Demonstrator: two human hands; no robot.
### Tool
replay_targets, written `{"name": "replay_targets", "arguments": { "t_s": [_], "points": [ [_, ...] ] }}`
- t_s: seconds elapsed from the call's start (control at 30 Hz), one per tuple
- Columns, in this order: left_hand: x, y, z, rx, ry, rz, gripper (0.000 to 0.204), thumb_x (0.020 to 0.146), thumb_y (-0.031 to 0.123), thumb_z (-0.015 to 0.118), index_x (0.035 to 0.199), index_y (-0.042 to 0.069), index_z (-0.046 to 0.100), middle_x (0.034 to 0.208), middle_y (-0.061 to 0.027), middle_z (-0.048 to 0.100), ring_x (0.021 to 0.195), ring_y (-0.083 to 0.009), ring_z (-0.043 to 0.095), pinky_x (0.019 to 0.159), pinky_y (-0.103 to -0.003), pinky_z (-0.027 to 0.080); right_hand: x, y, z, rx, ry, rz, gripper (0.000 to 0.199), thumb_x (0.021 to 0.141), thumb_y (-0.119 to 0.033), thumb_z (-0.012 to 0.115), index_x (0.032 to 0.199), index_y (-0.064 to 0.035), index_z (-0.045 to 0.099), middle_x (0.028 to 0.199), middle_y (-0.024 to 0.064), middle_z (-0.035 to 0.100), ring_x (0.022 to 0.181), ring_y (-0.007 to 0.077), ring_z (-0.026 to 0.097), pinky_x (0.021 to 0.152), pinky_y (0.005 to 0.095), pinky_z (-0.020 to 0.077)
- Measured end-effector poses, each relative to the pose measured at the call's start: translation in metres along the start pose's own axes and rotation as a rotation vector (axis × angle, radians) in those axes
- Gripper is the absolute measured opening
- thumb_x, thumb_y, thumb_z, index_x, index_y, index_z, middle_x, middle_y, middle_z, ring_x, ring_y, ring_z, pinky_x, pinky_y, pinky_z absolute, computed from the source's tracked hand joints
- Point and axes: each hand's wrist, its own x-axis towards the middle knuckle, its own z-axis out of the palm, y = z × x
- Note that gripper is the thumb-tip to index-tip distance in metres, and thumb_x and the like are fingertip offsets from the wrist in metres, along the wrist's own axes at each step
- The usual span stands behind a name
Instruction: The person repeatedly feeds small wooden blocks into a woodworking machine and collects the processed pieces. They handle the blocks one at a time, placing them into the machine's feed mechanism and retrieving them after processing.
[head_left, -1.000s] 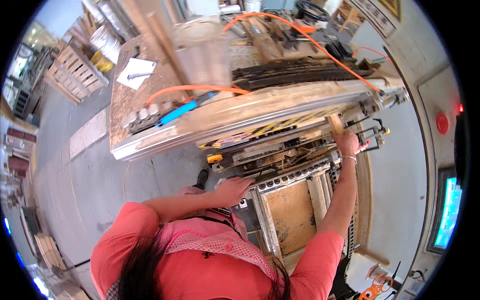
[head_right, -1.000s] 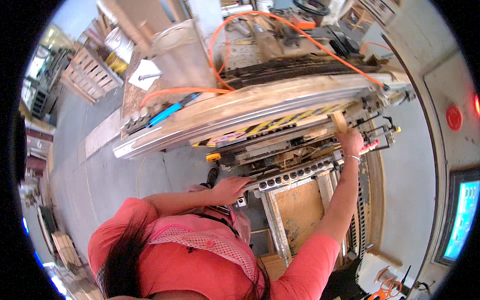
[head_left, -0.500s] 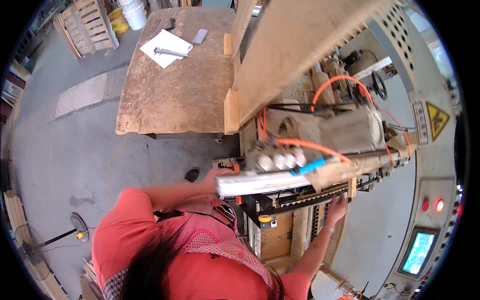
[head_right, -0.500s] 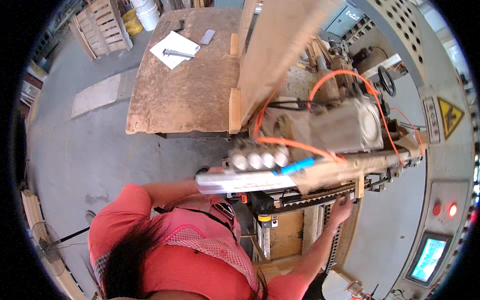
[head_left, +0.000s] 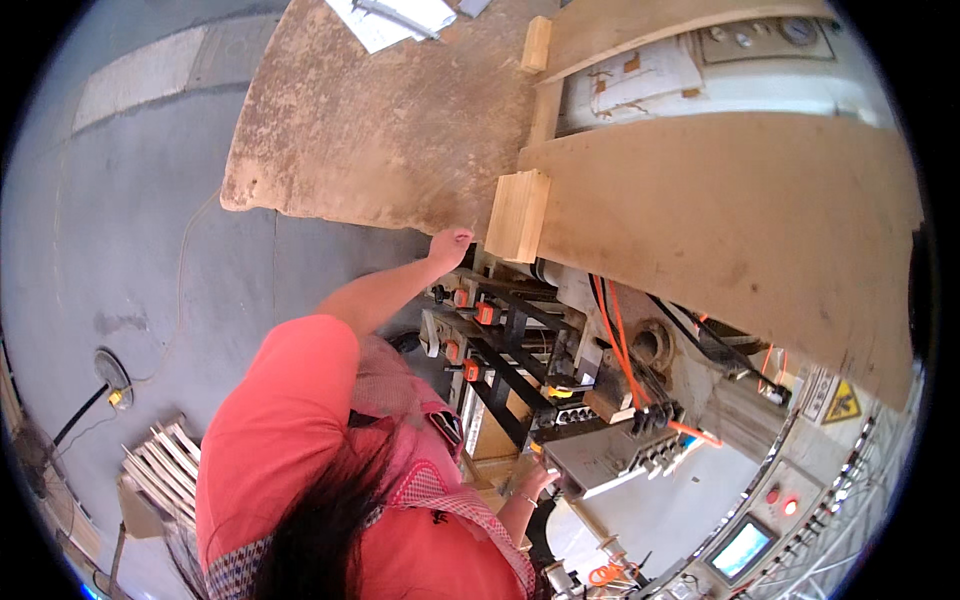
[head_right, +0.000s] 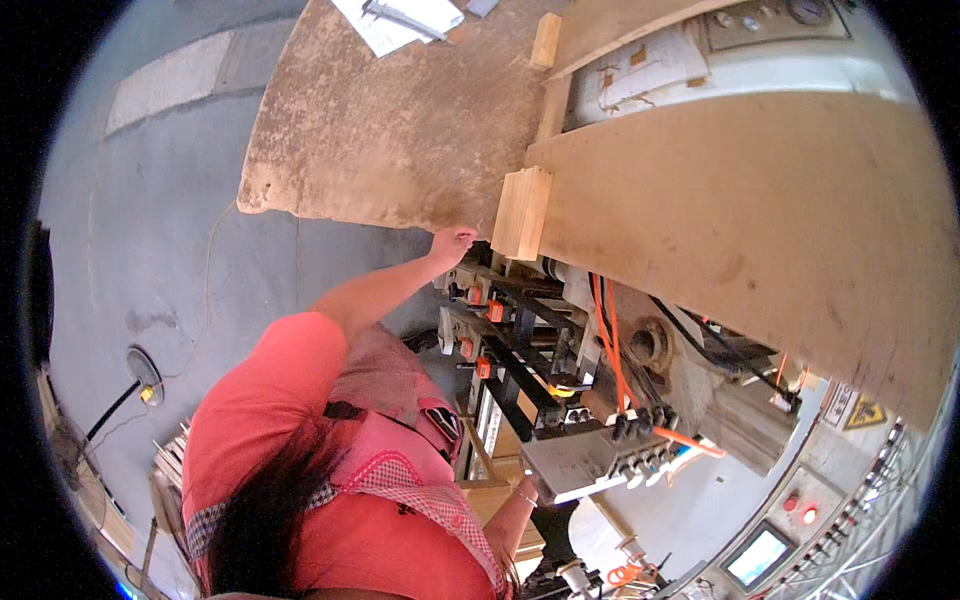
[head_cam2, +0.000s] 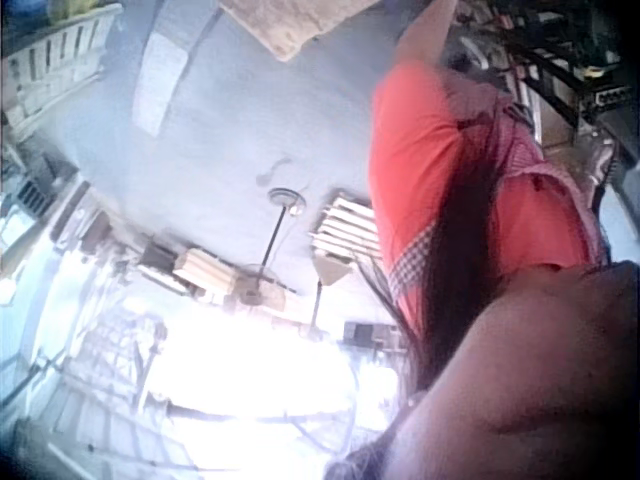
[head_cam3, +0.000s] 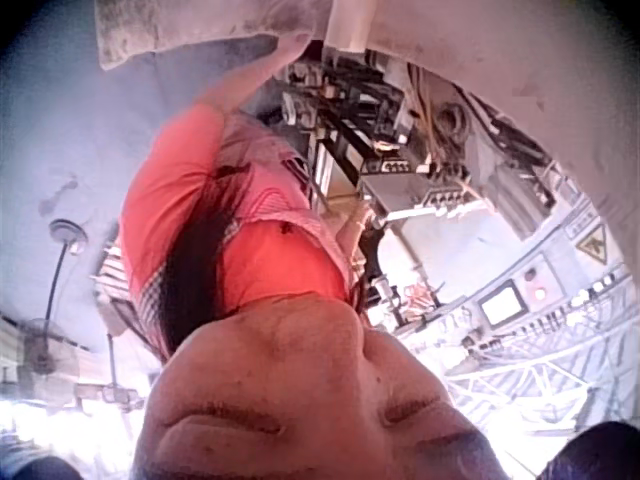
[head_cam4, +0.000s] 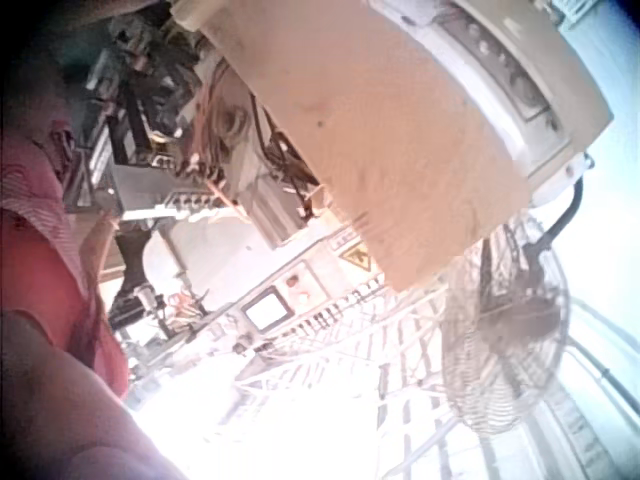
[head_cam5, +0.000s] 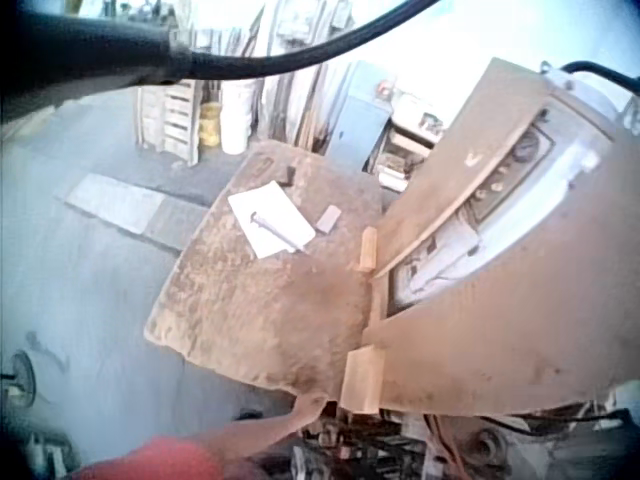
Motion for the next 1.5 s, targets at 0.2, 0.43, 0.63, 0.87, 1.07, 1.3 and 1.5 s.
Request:
{"name": "replay_targets", "arguments": {
  "t_s": [0.2,0.43,0.63,0.87,1.07,1.3,1.5],
  "points": [
    [0.029,0.029,-0.019,0.001,0.1,-0.004,0.021,0.088,0.017,0.054,0.101,0.005,0.066,0.094,-0.0133,0.067,0.086,-0.0257,0.065,0.075,-0.033,0.05,0.037,-0.138,-0.152,0.971,0.212,0.557,0.054,0.084,-0.008,0.053,0.134,-0.0021,0.034,0.122,0.0229,0.048,0.102,0.0356,0.055,0.085,0.043,0.0485],
    [0.082,0.049,-0.02,-0.129,0.064,0.002,0.024,0.088,0.017,0.053,0.106,0.005,0.064,0.099,-0.0161,0.066,0.089,-0.0259,0.065,0.076,-0.033,0.051,0.034,-0.177,-0.184,0.475,0.203,0.547,0.057,0.088,-0.018,0.041,0.132,0.0126,0.022,0.125,0.0364,0.038,0.11,0.0479,0.045,0.095,0.0496,0.0385],
    [0.123,0.05,-0.013,-0.096,0.071,0.078,0.023,0.087,0.015,0.052,0.105,0.006,0.063,0.096,-0.0172,0.065,0.087,-0.0325,0.063,0.075,-0.038,0.05,0.034,-0.163,-0.169,0.368,0.245,0.525,0.054,0.088,-0.016,0.041,0.13,0.0133,0.024,0.117,0.0373,0.043,0.104,0.0488,0.049,0.09,0.0512,0.0406],
    [0.137,0.048,-0.01,-0.047,0.012,0.054,0.025,0.084,0.014,0.052,0.106,0.006,0.062,0.094,-0.0193,0.063,0.087,-0.0361,0.06,0.076,-0.043,0.048,0.034,-0.167,-0.176,0.342,0.181,0.559,0.055,0.089,-0.017,0.041,0.132,0.012,0.023,0.12,0.0367,0.041,0.105,0.0485,0.048,0.09,0.0523,0.0395],
    [0.136,0.043,-0.01,-0.112,0.036,0.097,0.026,0.081,0.011,0.053,0.105,0.006,0.062,0.089,-0.0211,0.063,0.083,-0.0364,0.06,0.073,-0.043,0.048,0.037,-0.17,-0.187,0.305,0.082,0.597,0.057,0.091,-0.02,0.038,0.134,0.0129,0.019,0.128,0.0382,0.035,0.11,0.0496,0.044,0.095,0.0513,0.0364],
    [0.137,0.042,-0.008,-0.09,0.039,0.184,0.024,0.082,0.012,0.054,0.104,0.009,0.064,0.092,-0.0183,0.064,0.086,-0.0364,0.06,0.075,-0.043,0.048,0.037,-0.183,-0.199,0.278,0.035,0.602,0.058,0.09,-0.019,0.037,0.133,0.0142,0.017,0.124,0.0403,0.036,0.105,0.0503,0.046,0.093,0.0518,0.0378],
    [0.138,0.045,-0.002,-0.091,0.094,0.125,0.021,0.083,0.016,0.055,0.1,0.007,0.065,0.092,-0.0183,0.064,0.086,-0.0358,0.06,0.076,-0.043,0.049,0.035,-0.172,-0.186,0.294,0.098,0.568,0.06,0.089,-0.018,0.038,0.134,0.0149,0.016,0.126,0.0402,0.035,0.109,0.0499,0.045,0.095,0.0506,0.037]
  ]
}}
